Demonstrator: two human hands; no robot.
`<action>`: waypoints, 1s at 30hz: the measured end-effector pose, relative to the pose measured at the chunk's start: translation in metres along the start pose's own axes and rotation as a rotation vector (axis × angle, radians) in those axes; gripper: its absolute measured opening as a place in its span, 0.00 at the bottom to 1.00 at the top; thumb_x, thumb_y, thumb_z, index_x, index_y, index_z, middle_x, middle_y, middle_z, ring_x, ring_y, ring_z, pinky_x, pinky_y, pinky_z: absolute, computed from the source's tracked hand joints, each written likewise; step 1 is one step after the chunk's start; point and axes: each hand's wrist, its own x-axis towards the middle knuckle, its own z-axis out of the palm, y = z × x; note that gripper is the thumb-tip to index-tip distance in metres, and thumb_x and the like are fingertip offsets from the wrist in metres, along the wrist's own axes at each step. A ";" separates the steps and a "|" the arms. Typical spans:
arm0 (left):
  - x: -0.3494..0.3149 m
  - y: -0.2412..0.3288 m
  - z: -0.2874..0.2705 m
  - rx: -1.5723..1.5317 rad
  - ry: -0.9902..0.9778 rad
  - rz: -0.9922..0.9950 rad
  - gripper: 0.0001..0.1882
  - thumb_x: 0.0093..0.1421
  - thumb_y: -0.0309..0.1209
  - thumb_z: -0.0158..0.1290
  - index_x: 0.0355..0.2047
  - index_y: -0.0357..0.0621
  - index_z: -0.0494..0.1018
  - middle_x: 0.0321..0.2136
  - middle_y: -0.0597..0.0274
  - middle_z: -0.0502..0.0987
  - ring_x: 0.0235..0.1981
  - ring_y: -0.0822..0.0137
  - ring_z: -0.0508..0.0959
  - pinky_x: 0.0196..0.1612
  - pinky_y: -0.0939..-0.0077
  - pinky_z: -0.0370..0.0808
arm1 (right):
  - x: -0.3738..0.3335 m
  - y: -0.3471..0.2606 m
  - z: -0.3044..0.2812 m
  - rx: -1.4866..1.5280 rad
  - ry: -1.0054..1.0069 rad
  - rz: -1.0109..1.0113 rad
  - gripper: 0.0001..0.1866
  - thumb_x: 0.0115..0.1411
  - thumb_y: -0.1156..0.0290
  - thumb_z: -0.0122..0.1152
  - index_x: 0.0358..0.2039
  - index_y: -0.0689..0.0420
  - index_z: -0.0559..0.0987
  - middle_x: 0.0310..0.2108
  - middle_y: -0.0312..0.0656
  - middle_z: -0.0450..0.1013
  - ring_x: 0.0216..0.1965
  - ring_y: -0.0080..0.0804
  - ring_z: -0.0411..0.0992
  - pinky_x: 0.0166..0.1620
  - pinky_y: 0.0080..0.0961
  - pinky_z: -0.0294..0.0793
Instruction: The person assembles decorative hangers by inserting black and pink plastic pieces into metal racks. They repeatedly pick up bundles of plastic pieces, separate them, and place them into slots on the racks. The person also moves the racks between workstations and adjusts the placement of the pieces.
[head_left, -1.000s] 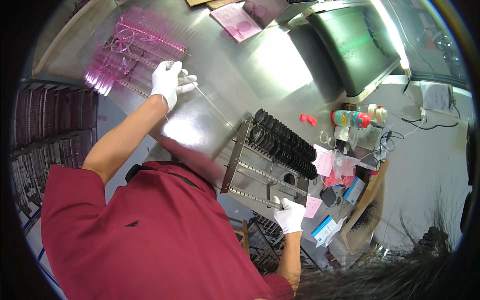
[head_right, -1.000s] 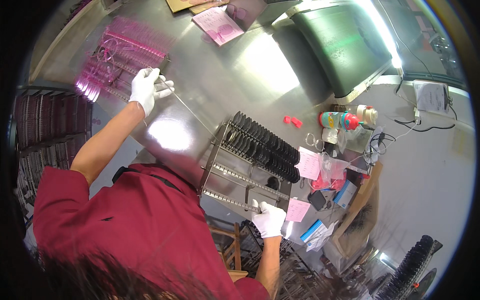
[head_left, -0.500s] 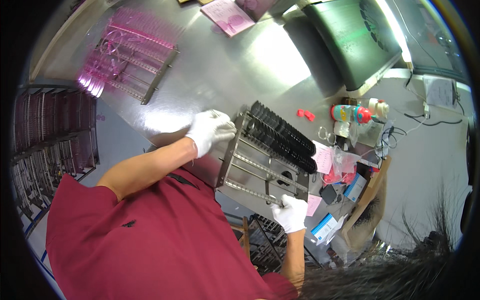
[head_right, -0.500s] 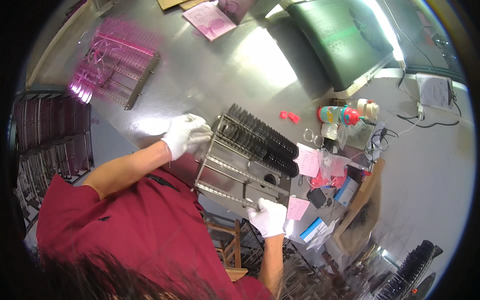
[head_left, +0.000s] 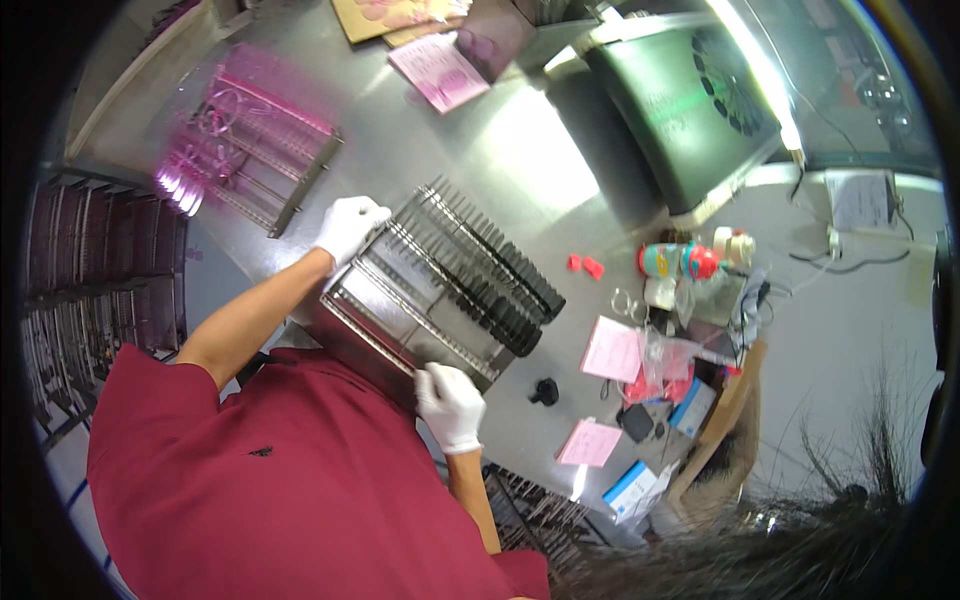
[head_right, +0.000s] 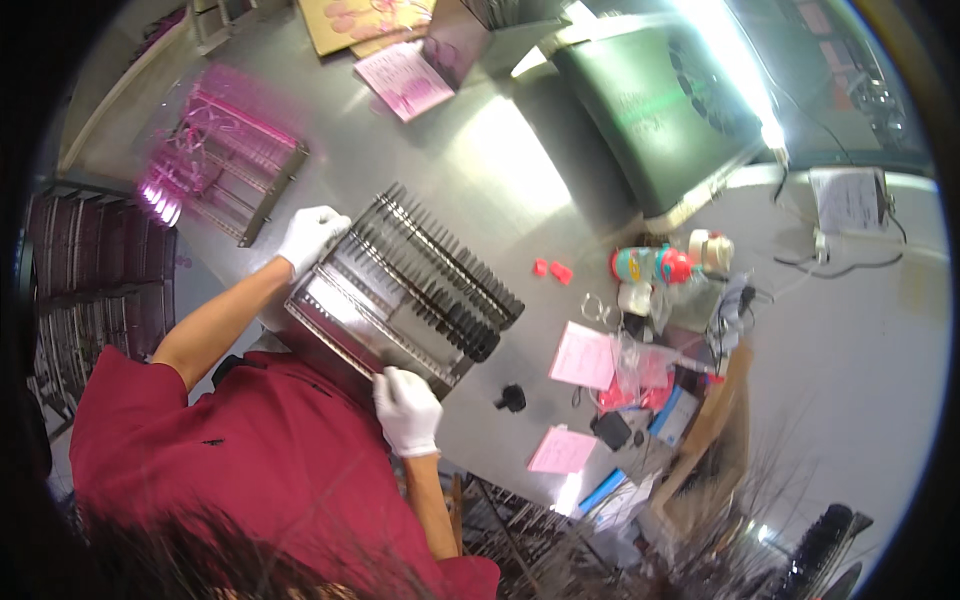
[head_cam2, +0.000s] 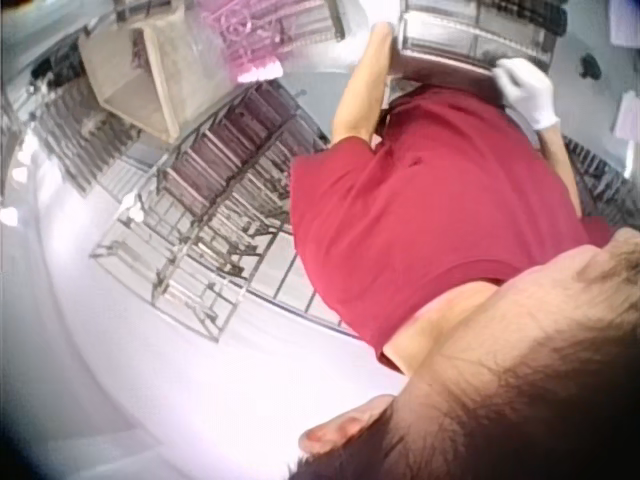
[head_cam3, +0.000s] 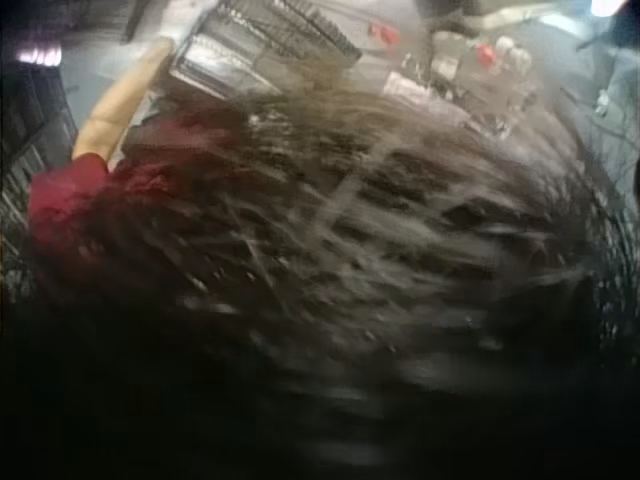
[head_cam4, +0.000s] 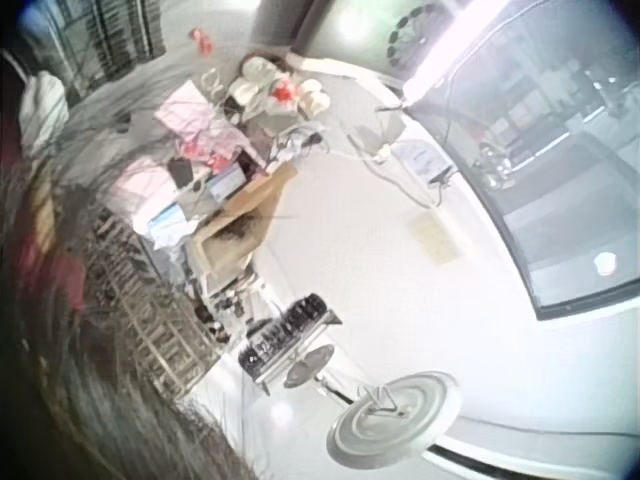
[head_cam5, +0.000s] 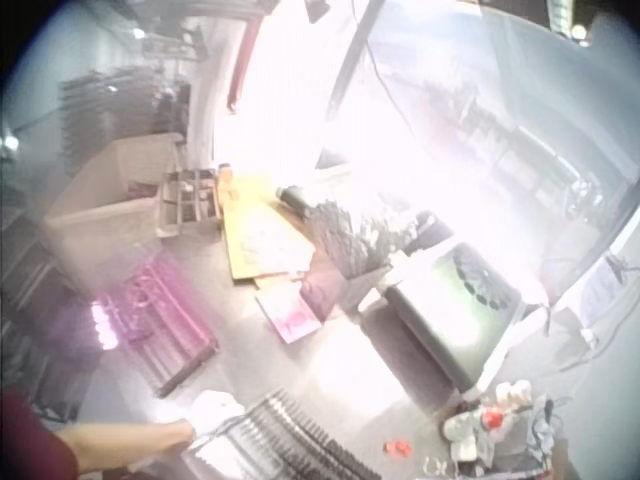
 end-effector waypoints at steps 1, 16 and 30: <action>0.000 -0.007 -0.004 -0.027 -0.015 0.072 0.16 0.64 0.42 0.63 0.35 0.39 0.87 0.31 0.52 0.87 0.35 0.62 0.86 0.45 0.66 0.80 | 0.004 0.006 -0.009 0.025 0.195 -0.024 0.14 0.62 0.61 0.73 0.44 0.54 0.85 0.34 0.48 0.83 0.36 0.47 0.83 0.39 0.37 0.83; -0.026 -0.016 -0.033 -0.055 -0.486 0.512 0.17 0.60 0.41 0.61 0.44 0.43 0.84 0.43 0.47 0.87 0.48 0.45 0.85 0.52 0.48 0.80 | 0.247 -0.204 0.115 0.212 -0.087 -0.372 0.04 0.64 0.74 0.72 0.33 0.59 0.85 0.27 0.42 0.81 0.23 0.37 0.76 0.31 0.33 0.75; 0.049 -0.001 -0.430 -0.448 -0.585 0.238 0.19 0.74 0.35 0.57 0.58 0.34 0.80 0.49 0.46 0.87 0.49 0.59 0.88 0.55 0.67 0.83 | 0.445 -0.217 0.209 -0.322 -0.006 -0.143 0.07 0.60 0.68 0.68 0.32 0.59 0.85 0.26 0.45 0.81 0.25 0.42 0.80 0.36 0.38 0.81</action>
